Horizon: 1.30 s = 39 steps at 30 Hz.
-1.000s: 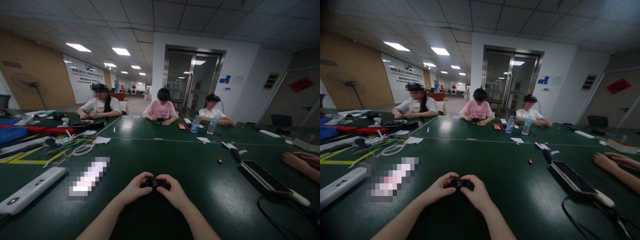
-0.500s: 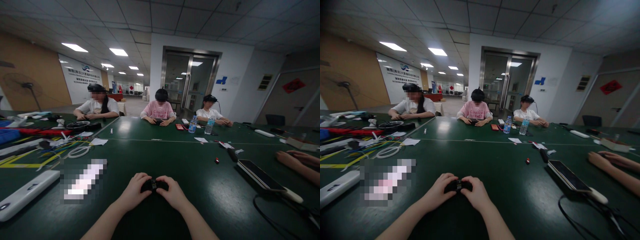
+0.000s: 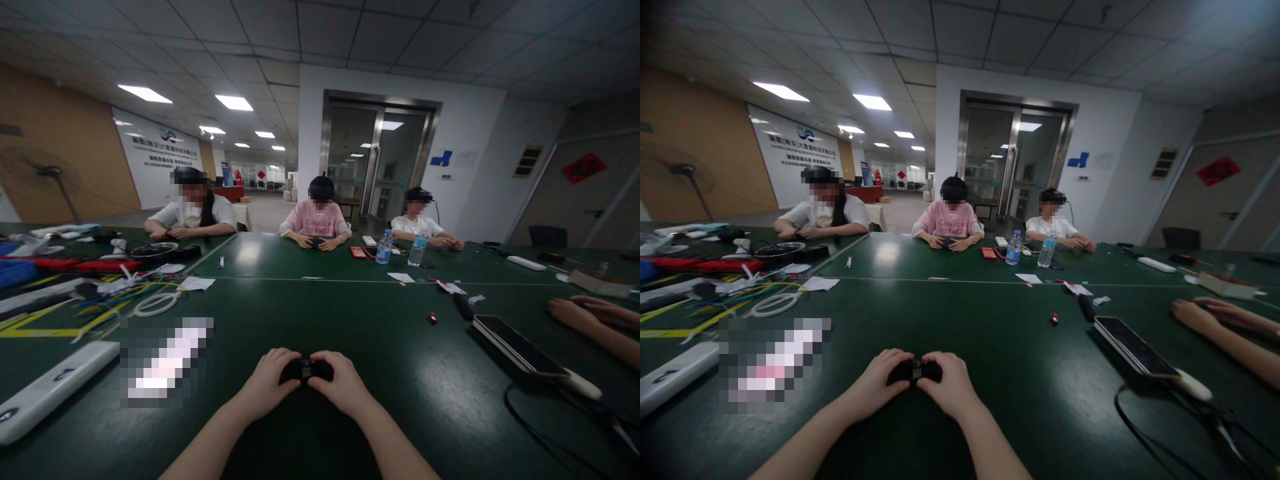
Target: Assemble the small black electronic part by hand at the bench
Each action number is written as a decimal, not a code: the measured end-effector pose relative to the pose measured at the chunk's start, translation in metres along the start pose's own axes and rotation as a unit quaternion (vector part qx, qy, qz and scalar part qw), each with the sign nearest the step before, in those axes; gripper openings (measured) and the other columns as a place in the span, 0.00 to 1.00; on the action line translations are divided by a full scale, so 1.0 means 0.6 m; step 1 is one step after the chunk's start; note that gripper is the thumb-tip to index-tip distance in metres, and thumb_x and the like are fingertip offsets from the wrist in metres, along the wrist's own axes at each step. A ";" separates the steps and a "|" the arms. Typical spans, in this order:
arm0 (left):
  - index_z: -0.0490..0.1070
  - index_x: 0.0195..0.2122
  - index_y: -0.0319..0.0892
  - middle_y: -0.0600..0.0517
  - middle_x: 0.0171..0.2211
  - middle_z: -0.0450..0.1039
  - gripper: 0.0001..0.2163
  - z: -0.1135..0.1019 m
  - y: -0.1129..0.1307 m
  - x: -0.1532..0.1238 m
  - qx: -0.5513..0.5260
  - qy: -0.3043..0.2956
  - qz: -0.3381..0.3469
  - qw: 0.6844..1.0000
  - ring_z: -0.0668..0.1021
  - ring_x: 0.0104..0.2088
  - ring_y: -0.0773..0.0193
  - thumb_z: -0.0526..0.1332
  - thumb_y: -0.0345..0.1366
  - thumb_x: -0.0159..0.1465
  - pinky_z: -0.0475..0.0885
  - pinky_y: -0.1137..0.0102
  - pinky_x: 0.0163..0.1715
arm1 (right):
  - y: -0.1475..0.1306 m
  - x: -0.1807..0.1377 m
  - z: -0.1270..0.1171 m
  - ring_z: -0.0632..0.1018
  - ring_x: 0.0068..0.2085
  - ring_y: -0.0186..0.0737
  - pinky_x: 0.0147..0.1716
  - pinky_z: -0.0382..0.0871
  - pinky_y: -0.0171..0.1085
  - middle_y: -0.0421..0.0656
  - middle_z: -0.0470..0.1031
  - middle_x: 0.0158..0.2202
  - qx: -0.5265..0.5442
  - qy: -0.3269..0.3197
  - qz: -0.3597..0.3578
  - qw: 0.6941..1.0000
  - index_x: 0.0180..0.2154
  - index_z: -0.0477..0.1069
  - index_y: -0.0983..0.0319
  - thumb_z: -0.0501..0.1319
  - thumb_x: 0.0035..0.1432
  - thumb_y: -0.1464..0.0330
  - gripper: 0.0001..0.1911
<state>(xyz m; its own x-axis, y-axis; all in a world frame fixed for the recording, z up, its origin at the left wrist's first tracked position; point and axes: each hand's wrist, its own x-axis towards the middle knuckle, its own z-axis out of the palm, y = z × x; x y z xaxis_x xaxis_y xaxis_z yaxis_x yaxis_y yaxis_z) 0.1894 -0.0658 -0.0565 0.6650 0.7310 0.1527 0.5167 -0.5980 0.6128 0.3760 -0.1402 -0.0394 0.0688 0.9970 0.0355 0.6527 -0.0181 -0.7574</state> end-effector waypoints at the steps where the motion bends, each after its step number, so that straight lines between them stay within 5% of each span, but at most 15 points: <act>1: 0.68 0.48 0.45 0.48 0.46 0.69 0.19 0.000 -0.001 0.000 0.000 0.001 0.002 1.000 0.69 0.48 0.54 0.61 0.36 0.54 0.62 0.62 0.49 | -0.002 -0.001 -0.001 0.68 0.51 0.46 0.51 0.60 0.46 0.41 0.70 0.46 0.004 0.000 0.003 1.000 0.45 0.69 0.53 0.63 0.46 0.63 0.20; 28: 0.67 0.49 0.45 0.47 0.48 0.69 0.21 -0.004 0.000 -0.002 -0.018 0.002 -0.004 1.000 0.69 0.50 0.53 0.63 0.37 0.53 0.61 0.60 0.51 | -0.003 0.006 0.008 0.71 0.48 0.42 0.51 0.59 0.43 0.38 0.75 0.42 -0.011 0.015 -0.063 0.998 0.38 0.74 0.54 0.64 0.47 0.67 0.12; 39: 0.67 0.48 0.44 0.47 0.47 0.70 0.20 -0.012 -0.003 -0.004 -0.051 -0.009 -0.006 0.999 0.69 0.49 0.54 0.62 0.35 0.53 0.62 0.62 0.52 | 0.000 0.007 0.010 0.69 0.51 0.44 0.53 0.56 0.47 0.38 0.72 0.46 -0.021 0.004 -0.033 0.999 0.38 0.74 0.52 0.64 0.47 0.65 0.13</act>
<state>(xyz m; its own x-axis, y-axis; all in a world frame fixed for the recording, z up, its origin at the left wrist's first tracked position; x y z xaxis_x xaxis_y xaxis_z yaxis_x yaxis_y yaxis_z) 0.1831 -0.0641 -0.0527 0.6693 0.7312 0.1314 0.4677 -0.5522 0.6902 0.3716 -0.1353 -0.0431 0.0309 0.9956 0.0889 0.6873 0.0434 -0.7251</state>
